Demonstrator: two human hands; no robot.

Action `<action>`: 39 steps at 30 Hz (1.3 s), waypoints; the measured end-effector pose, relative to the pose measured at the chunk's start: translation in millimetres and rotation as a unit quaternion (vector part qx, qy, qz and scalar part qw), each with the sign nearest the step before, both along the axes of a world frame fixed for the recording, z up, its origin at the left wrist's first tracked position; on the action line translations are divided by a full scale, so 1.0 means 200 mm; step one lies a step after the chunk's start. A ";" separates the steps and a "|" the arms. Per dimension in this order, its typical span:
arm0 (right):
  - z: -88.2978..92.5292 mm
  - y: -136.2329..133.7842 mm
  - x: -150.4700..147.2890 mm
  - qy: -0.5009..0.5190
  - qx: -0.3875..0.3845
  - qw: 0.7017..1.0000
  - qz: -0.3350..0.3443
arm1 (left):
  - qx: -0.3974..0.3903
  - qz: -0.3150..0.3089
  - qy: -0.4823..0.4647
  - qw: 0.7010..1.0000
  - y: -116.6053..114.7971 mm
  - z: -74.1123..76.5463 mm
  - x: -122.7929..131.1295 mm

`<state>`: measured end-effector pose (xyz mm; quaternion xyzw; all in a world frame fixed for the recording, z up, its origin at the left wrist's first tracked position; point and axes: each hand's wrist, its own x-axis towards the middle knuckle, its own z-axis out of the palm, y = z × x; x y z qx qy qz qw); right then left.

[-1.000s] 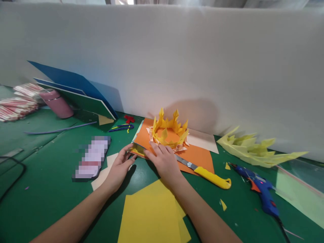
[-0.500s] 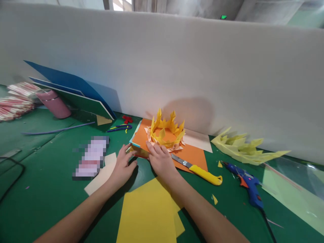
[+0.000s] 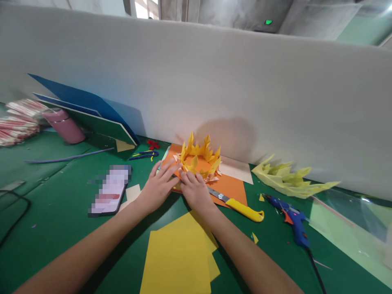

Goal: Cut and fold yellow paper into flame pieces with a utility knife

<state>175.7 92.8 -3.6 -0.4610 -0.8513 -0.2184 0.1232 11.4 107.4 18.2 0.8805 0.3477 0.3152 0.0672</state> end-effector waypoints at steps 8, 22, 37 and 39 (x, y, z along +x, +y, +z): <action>-0.03 -0.10 0.02 0.057 0.052 0.996 -0.049 | 0.035 -0.043 0.178 0.982 0.16 -0.02 0.03; -0.17 -0.03 -0.04 0.019 -0.066 0.995 -0.070 | 0.014 0.059 0.160 0.985 0.27 0.00 0.05; -0.07 -0.03 0.00 -0.015 -0.106 0.994 -0.036 | 0.007 0.058 0.175 0.983 0.26 0.04 0.06; -0.05 -0.02 0.01 -0.010 -0.101 0.994 -0.042 | 0.009 0.056 0.180 0.982 0.26 0.05 0.06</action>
